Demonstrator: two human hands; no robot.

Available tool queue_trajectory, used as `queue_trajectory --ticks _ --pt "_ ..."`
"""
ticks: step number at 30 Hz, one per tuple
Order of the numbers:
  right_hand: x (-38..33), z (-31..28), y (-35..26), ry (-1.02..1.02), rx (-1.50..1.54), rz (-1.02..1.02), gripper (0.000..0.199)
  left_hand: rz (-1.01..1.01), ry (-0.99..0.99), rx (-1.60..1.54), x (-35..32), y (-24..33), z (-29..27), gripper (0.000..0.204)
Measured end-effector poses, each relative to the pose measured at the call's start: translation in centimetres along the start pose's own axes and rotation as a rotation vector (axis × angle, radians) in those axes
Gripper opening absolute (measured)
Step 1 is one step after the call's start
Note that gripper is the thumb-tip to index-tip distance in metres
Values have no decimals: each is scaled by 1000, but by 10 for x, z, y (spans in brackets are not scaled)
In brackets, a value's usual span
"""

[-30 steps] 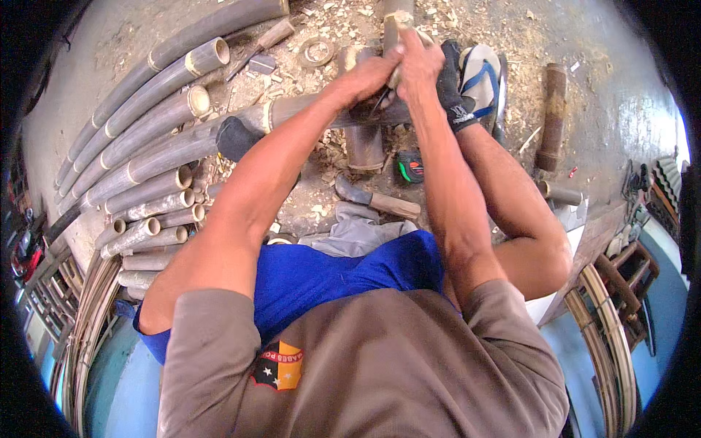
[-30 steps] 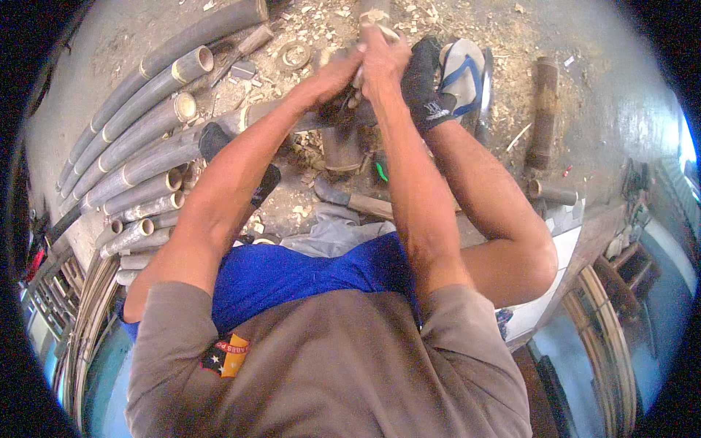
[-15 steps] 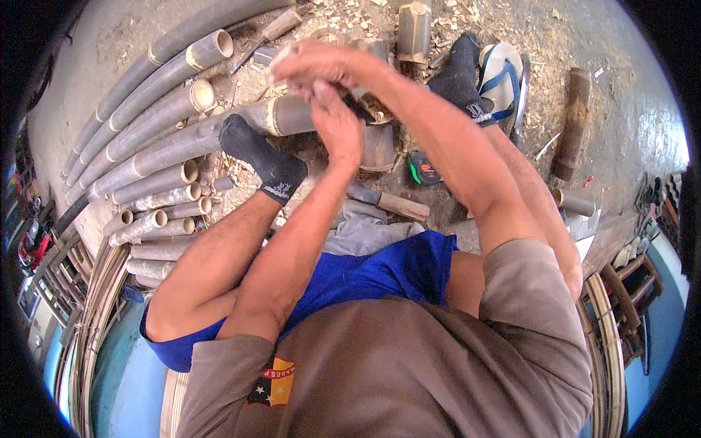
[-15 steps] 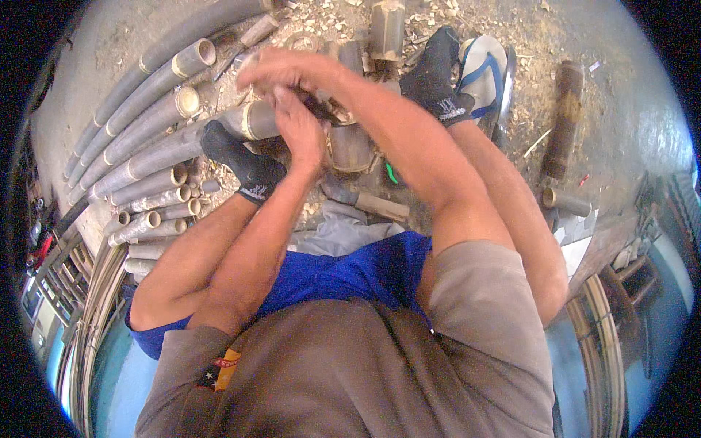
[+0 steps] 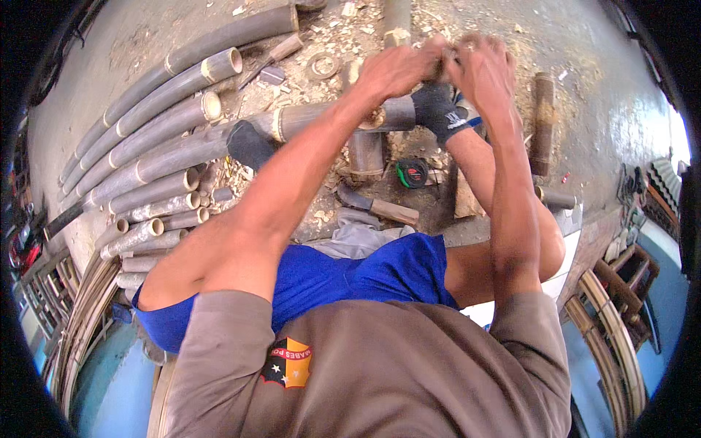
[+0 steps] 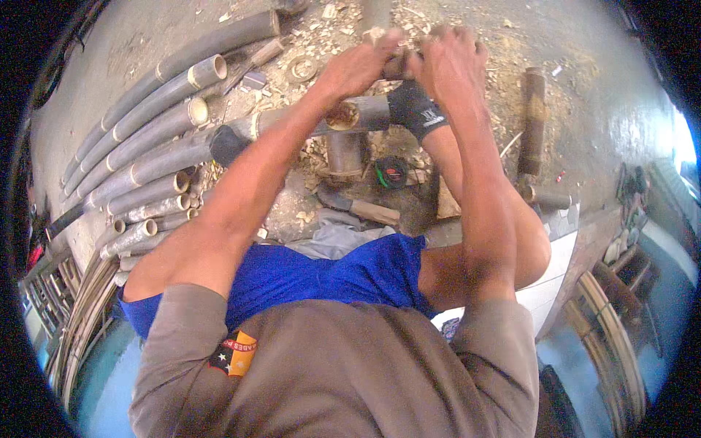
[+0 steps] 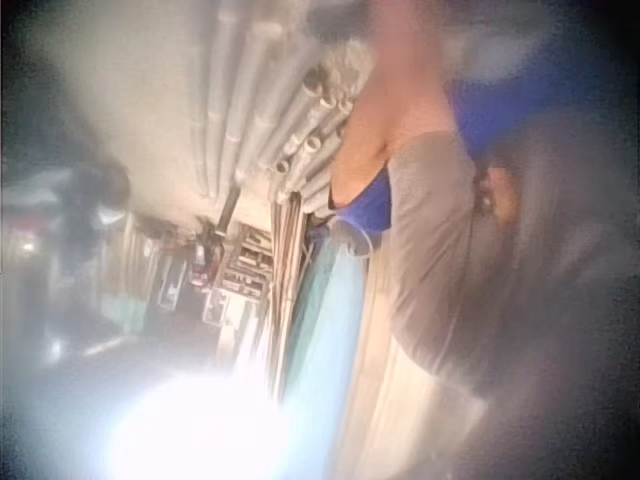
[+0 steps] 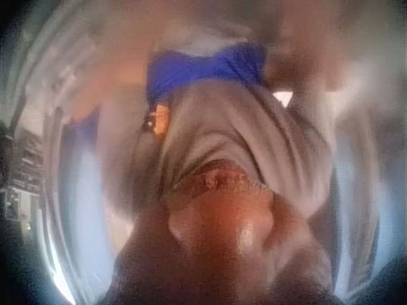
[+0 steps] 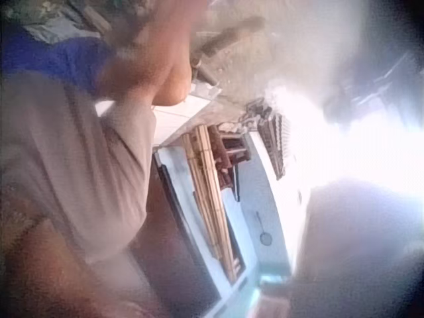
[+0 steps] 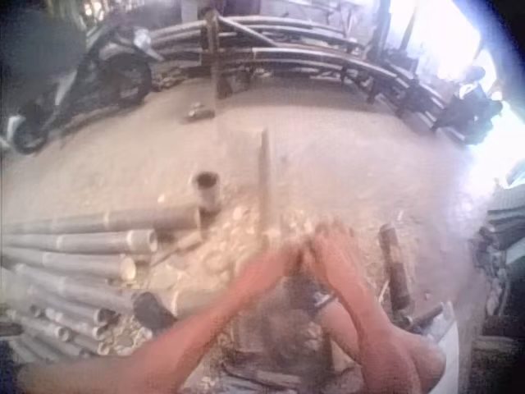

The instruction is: The person sits on the ground and uses a knife to cut and shape a bamboo pole, then uses a wooden mallet to drive a smaller bamboo piece into the hollow end. The person repeatedly hammers and adjusts the fit of the bamboo pieces.

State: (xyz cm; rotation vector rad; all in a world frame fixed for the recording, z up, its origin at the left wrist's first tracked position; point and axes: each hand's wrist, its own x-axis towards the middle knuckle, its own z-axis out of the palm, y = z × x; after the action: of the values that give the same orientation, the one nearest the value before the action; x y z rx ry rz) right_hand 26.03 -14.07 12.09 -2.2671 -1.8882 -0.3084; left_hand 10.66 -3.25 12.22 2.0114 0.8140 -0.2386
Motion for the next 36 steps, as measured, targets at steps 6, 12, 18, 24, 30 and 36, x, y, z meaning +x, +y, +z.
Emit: queue_trajectory --ticks 6,12,18,24,30,36 --pt "-90 -46 -74 -509 450 523 53 468 241 -189 20 -11 -13 83" --pt "-155 15 -158 -263 893 919 52 27 220 132 -23 -152 25 79" --pt "-155 41 -178 -423 929 861 58 -24 53 299 -55 -141 48 76" --pt "-171 79 -185 -369 1062 879 51 -32 98 325 -37 -166 62 85" --pt "-164 83 -194 -479 1184 1061 48 -45 113 352 -46 -147 57 93" --pt "-163 79 -167 -576 1193 995 49 -18 180 354 -43 -153 65 94"
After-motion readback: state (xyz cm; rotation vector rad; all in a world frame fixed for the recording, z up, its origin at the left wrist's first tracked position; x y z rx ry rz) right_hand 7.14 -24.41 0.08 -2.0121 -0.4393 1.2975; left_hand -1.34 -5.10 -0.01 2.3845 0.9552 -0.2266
